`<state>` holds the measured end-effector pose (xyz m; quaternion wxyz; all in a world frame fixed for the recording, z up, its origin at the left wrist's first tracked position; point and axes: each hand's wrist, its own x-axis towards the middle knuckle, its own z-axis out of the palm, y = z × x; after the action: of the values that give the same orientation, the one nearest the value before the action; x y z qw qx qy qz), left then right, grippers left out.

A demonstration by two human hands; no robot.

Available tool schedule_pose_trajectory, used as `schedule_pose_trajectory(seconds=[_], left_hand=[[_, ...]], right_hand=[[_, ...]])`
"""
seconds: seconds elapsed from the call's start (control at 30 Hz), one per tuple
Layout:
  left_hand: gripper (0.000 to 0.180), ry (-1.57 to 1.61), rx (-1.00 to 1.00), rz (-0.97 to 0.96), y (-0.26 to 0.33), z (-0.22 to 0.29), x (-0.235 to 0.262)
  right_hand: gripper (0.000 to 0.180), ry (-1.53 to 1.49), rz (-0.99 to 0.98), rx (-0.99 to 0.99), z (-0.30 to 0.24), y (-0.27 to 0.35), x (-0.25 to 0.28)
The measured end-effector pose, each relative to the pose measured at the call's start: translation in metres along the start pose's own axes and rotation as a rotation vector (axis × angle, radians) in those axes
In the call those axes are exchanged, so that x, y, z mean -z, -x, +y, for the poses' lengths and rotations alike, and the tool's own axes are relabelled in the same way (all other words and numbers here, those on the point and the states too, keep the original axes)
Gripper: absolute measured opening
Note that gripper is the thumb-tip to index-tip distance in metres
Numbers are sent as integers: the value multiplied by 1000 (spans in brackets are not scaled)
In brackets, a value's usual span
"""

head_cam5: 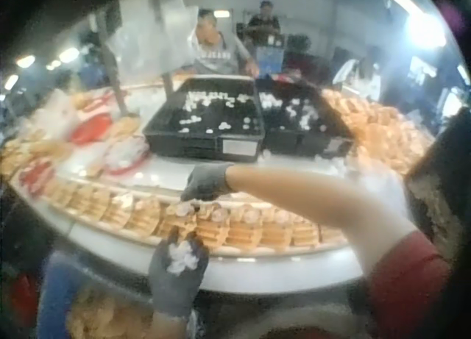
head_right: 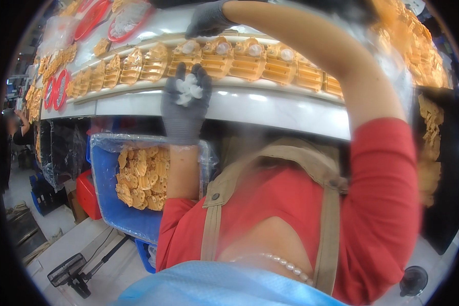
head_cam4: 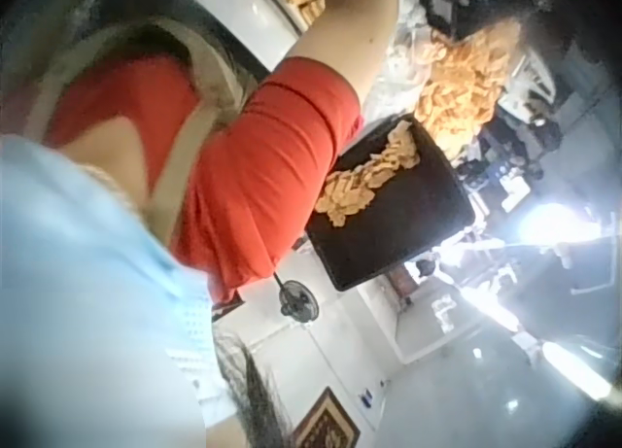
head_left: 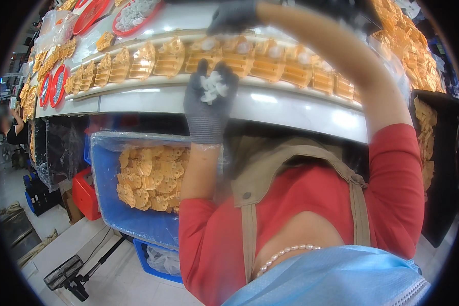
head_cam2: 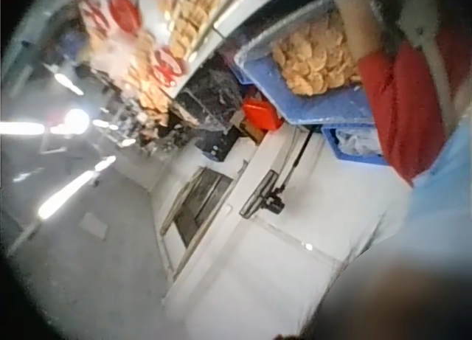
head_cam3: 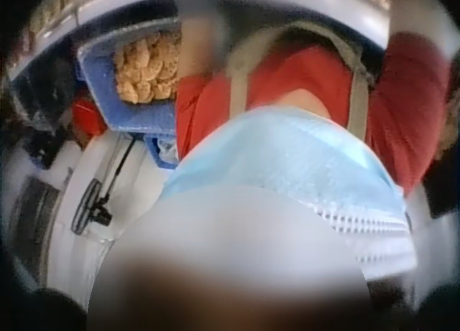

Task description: The person places decorative white items into waffles on a production line by hand.

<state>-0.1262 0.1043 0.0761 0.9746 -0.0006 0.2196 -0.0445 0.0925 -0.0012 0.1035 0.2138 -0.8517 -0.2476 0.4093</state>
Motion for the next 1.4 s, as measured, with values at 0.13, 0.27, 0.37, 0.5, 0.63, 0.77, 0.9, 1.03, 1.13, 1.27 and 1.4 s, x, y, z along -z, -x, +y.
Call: schedule_pose_trajectory(seconds=[0.13, 0.27, 0.37, 0.5, 0.63, 0.77, 0.9, 1.03, 1.13, 1.27, 1.4], left_hand=[[27, 27, 41, -15, -6, -2, -2], [27, -3, 34, -27, -8, -7, -3], [28, -17, 18, -21, -6, -9, -6], [28, 0, 18, -23, -8, -6, -4], [29, 1, 19, -40, -11, -5, -1], [30, -17, 8, -36, -13, -4, -2], [30, -19, 4, -32, -13, -4, 0], [30, -45, 1, -57, -12, -9, -4], [30, 2, 12, -60, -14, -14, -3], [30, 12, 19, -29, -8, -19, -8], [30, 1, -4, -23, -6, -19, -8]], right_hand=[[22, 19, 284, 457, -5, 32, -12], [22, 144, 274, 446, 2, 19, -22], [23, 215, 238, 410, 4, 13, -21], [20, 266, 275, 414, 0, 11, -22], [20, 235, 190, 379, -4, 7, -20], [14, 408, 239, 413, -5, -2, -19], [10, 398, 214, 438, -11, 4, -19], [10, 494, 233, 440, -8, 5, -16], [10, 545, 308, 466, -6, 10, -18], [11, 549, 336, 471, -9, 21, -22], [12, 432, 331, 425, -5, 29, -20]])
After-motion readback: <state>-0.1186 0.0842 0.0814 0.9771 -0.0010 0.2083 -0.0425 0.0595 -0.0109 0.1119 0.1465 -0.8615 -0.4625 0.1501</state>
